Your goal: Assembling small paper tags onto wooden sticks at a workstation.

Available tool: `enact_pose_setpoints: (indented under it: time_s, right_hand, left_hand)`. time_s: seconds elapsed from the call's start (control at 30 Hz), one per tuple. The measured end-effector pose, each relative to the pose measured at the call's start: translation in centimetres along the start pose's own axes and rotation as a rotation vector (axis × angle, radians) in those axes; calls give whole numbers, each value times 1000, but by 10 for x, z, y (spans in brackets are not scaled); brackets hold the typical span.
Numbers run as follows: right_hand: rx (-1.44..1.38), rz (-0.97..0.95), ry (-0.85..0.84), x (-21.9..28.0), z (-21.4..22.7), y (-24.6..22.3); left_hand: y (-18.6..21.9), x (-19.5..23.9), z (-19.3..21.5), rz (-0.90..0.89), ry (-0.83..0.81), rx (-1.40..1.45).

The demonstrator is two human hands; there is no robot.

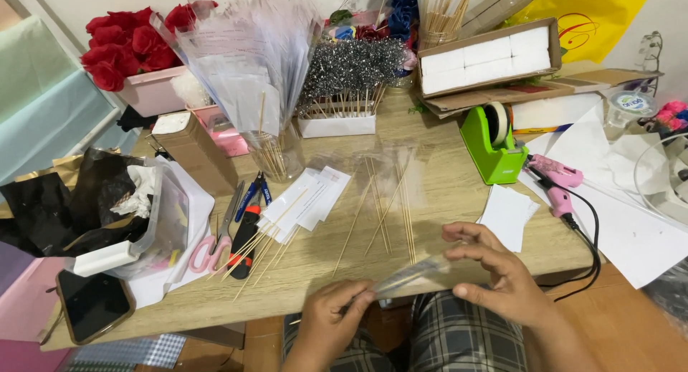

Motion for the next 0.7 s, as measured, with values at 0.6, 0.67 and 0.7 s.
enact_pose_setpoints:
  time_s: [0.6,0.67,0.7]
  right_hand:
    - [1095,-700,-194,23,43,104]
    - [1073,-740,-251,21,47,100]
    - [1049,-775,-312,21,48,99]
  left_hand:
    - [-115,-47,70,228,267,-1303]
    - [-76,-67,45,388,159,-1170]
    - [-58,-75,33,546,58,-1032]
Point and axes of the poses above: each hand's wrist, its own x-axis away from the middle knuckle, its own z-axis out of the back of the hand, y = z × x, the point moved 1 cm from there along -x, towards the middle knuckle, and after that the axes turned 15 degrees about x, right-handed, at the moved point
